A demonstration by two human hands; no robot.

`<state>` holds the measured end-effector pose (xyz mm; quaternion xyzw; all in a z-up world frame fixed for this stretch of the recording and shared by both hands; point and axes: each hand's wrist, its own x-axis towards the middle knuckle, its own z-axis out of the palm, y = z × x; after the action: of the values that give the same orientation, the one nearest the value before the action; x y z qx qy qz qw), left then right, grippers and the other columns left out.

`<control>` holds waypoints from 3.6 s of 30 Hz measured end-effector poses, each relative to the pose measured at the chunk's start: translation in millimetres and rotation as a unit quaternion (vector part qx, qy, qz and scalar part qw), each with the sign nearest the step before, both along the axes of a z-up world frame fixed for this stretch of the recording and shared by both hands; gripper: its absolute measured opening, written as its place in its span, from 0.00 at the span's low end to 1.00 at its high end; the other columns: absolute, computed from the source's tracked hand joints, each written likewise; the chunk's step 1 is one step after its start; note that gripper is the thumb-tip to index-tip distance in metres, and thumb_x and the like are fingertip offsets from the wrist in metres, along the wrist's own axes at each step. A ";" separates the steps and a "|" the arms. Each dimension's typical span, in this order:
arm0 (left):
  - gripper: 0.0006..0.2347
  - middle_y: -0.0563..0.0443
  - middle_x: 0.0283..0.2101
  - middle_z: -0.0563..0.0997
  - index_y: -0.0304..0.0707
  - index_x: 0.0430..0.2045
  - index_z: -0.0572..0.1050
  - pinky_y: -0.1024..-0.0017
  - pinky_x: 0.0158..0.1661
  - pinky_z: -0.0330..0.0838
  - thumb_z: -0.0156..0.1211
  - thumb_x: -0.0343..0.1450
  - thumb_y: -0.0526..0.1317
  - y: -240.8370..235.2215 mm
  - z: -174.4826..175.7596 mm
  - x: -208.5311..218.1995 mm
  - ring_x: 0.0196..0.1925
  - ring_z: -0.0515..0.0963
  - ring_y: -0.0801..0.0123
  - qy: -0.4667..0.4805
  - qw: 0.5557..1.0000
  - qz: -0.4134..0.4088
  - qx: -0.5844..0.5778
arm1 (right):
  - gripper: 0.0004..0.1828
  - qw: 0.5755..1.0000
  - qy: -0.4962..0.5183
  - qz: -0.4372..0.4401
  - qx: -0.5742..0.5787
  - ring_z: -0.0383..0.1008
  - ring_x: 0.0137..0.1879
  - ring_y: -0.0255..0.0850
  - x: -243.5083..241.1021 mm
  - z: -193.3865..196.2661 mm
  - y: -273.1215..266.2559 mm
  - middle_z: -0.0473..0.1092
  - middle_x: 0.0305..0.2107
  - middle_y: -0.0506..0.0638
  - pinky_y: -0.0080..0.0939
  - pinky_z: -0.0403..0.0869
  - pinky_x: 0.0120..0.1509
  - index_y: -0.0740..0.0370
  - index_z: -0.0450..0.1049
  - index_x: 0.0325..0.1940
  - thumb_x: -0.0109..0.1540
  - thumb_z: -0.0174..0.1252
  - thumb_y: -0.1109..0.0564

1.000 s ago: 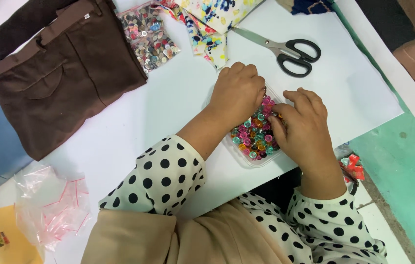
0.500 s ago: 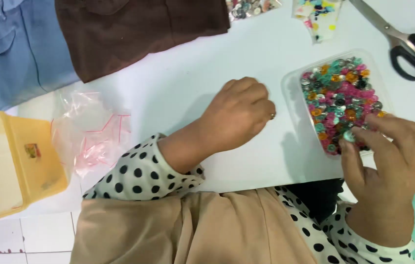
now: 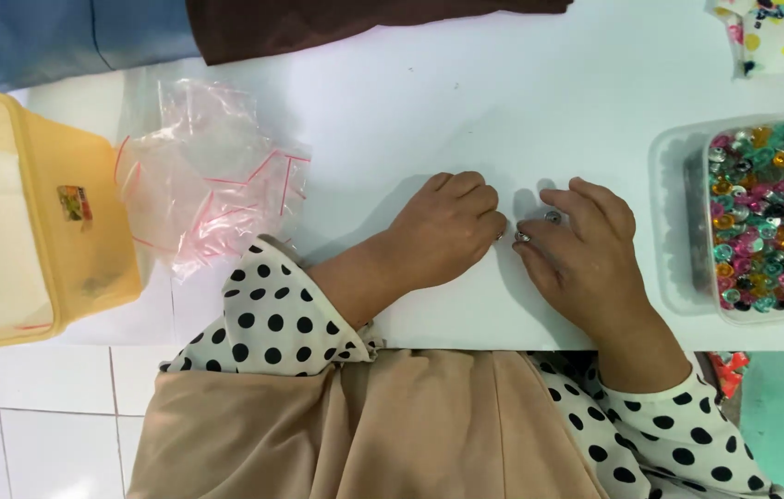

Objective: Bagging small metal fasteners into plastic bags

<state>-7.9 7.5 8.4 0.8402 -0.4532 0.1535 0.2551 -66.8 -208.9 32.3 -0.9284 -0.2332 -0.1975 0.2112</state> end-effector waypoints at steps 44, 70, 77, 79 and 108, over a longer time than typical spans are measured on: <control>0.13 0.51 0.40 0.74 0.41 0.45 0.80 0.57 0.47 0.73 0.64 0.72 0.48 -24.1 -5.7 -1.7 0.51 0.74 0.56 0.051 0.998 0.014 0.022 | 0.12 0.997 -0.020 -0.010 0.073 0.75 0.52 0.48 -14.0 -13.6 -17.0 0.75 0.44 0.52 0.49 0.69 0.63 0.62 0.76 0.52 0.64 0.61 0.66; 0.04 0.45 0.52 0.74 0.49 0.35 0.78 0.56 0.53 0.65 0.64 0.72 0.43 -224.4 63.2 -2.2 0.63 0.68 0.48 -0.004 0.979 -0.198 0.041 | 0.11 0.970 0.024 -0.243 0.018 0.59 0.73 0.66 -92.7 34.2 -196.8 0.70 0.60 0.63 0.59 0.59 0.79 0.59 0.82 0.51 0.65 0.72 0.57; 0.03 0.48 0.51 0.76 0.48 0.31 0.79 0.57 0.51 0.66 0.65 0.68 0.41 -240.9 61.1 8.6 0.62 0.70 0.50 -0.059 0.983 -0.162 0.063 | 0.12 0.969 0.036 -0.245 -0.008 0.60 0.74 0.65 -81.5 22.8 -205.1 0.70 0.61 0.58 0.68 0.58 0.75 0.54 0.82 0.47 0.62 0.70 0.50; 0.03 0.49 0.49 0.74 0.46 0.31 0.79 0.58 0.50 0.66 0.64 0.67 0.36 -246.5 64.0 6.1 0.61 0.70 0.51 -0.045 0.985 -0.161 0.040 | 0.09 0.970 0.029 -0.242 0.027 0.59 0.75 0.63 -83.8 20.1 -209.1 0.71 0.60 0.59 0.64 0.57 0.77 0.57 0.82 0.48 0.63 0.70 0.56; 0.04 0.46 0.46 0.77 0.48 0.24 0.80 0.56 0.54 0.66 0.66 0.69 0.35 -269.5 52.8 14.0 0.60 0.70 0.46 -0.114 0.969 -0.216 0.026 | 0.13 0.964 0.087 -0.251 -0.009 0.58 0.75 0.68 -88.5 27.0 -213.8 0.68 0.63 0.60 0.76 0.56 0.75 0.52 0.82 0.51 0.63 0.69 0.54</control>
<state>6.1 -262.1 61.2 0.7057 -0.6540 0.1779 0.2063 -155.3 -422.6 59.4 -0.9727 0.0247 -0.1602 0.1658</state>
